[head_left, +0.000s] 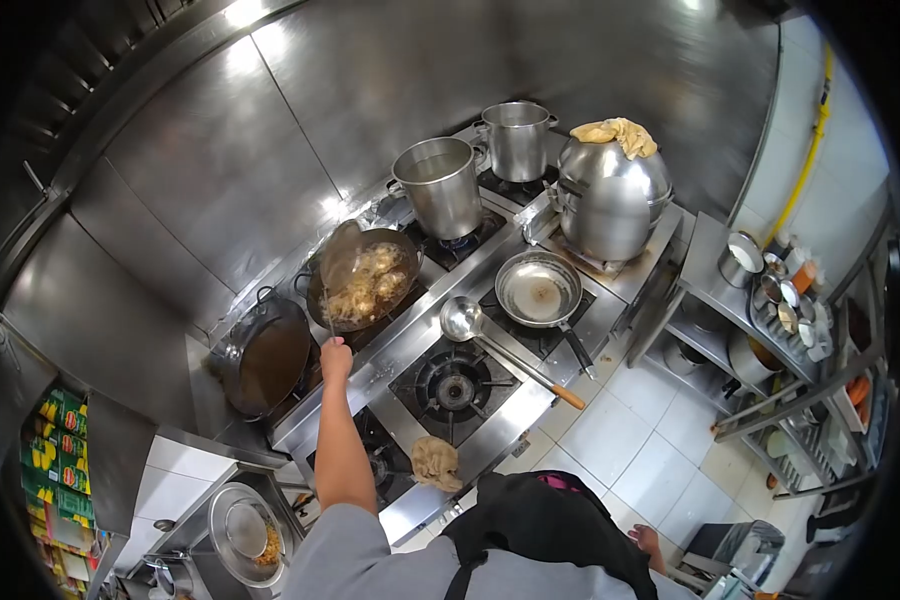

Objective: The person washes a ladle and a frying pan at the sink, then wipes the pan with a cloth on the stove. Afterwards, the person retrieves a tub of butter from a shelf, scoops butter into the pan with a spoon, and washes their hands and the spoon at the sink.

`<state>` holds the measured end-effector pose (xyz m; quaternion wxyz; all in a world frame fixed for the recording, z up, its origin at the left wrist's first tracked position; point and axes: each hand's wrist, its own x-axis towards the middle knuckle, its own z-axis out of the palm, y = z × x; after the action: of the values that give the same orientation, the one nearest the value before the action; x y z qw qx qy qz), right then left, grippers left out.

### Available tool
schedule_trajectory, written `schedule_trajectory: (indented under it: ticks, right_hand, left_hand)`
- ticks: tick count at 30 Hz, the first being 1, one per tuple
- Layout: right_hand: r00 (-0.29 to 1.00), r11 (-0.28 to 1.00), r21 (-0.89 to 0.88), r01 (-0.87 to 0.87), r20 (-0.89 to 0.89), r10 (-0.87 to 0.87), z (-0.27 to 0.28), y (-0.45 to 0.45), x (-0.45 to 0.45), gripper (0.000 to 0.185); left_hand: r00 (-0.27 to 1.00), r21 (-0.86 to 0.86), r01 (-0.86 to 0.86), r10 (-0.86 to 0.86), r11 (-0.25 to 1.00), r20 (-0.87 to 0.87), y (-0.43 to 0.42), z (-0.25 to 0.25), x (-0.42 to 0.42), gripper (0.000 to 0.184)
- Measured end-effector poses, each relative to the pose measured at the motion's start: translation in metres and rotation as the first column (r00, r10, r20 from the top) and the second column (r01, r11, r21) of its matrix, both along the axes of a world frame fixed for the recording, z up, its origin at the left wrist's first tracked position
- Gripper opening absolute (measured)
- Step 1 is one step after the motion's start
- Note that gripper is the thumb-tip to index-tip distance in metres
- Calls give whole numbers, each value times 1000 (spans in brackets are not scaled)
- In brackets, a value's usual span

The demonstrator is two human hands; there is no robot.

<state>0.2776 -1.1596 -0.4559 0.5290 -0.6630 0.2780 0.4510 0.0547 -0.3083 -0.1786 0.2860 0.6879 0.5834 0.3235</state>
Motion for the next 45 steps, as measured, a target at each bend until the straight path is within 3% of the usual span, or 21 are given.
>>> schedule_trajectory:
  ticks: [4,6,7,9,11,12,14,17,18,20,24,27,28,31,33,34,37,41,43,44,45]
  right_hand:
    - [999,1000,0,4,40,-4,27,18,6,25]
    - [999,1000,1,9,41,-9,29,21,8,25]
    - [999,1000,-6,13,35,-13,31,20,5,25]
    - [998,1000,2,13,60,-13,31,14,-6,27]
    - [995,1000,3,-11,100,11,30,6,-18,28]
    - [995,1000,-9,-24,100,25,28,3,-25,29]
    - [993,997,-37,-66,95,69,24,-6,-37,29]
    - [987,989,-68,-134,84,140,18,-14,-49,29]
    - [984,986,-74,-152,85,158,18,-11,-48,29]
    - [981,982,-76,-171,78,176,18,-5,-42,29]
    - [994,993,-54,-101,33,102,29,26,-14,30]
    - [995,994,-52,-92,30,94,38,53,10,30]
    - [993,991,-58,-118,25,119,41,60,17,30]
    - [959,956,-73,-284,-20,283,33,76,40,25]
    - [965,964,-56,-261,7,262,37,89,49,25]
    - [972,972,-37,-234,30,235,39,96,55,25]
    - [935,933,-75,-352,17,354,42,108,71,26]
    - [898,889,-135,-438,-14,440,41,112,84,24]
    - [901,888,-147,-435,-69,429,40,111,93,23]
    - [891,880,-139,-454,-65,450,40,108,95,23]
    - [885,870,-159,-466,-81,459,36,107,100,24]
  left_hand:
    - [965,-109,-192,167,975,-202,20,-6,-10,29]
    - [990,-481,-108,136,870,23,24,4,-6,29]
    - [991,-477,-101,128,873,26,25,7,-2,29]
    - [997,-127,-75,74,989,-13,11,24,-4,29]
    - [991,147,-27,46,989,-128,-9,56,-8,31]
    - [1000,71,-25,26,997,-17,-3,61,-14,32]
    - [992,202,-58,79,978,-98,-40,105,-12,31]
    - [997,90,-66,62,994,45,-43,94,-12,30]
    - [1000,269,-4,3,963,5,-19,51,-17,28]
    - [951,-278,65,26,958,309,-22,31,-14,27]
    - [905,-360,7,148,933,400,-37,5,5,28]
    - [723,-430,125,215,894,656,-48,-4,15,22]
    - [508,-494,376,271,784,818,-33,-17,7,23]
    - [355,-541,453,413,708,838,-34,-32,4,23]
    - [33,-392,585,462,710,886,-64,-20,-9,26]
    - [23,-398,571,470,718,882,-79,-18,-21,26]
    - [-325,-78,658,375,749,868,-138,-23,-73,32]
    - [-361,-81,480,282,873,889,-249,-21,-140,30]
    - [-175,-452,90,461,888,870,-292,-7,-167,26]
    - [-210,-417,94,427,904,879,-304,-14,-193,23]
    - [-123,-333,16,332,943,935,-309,-24,-223,22]
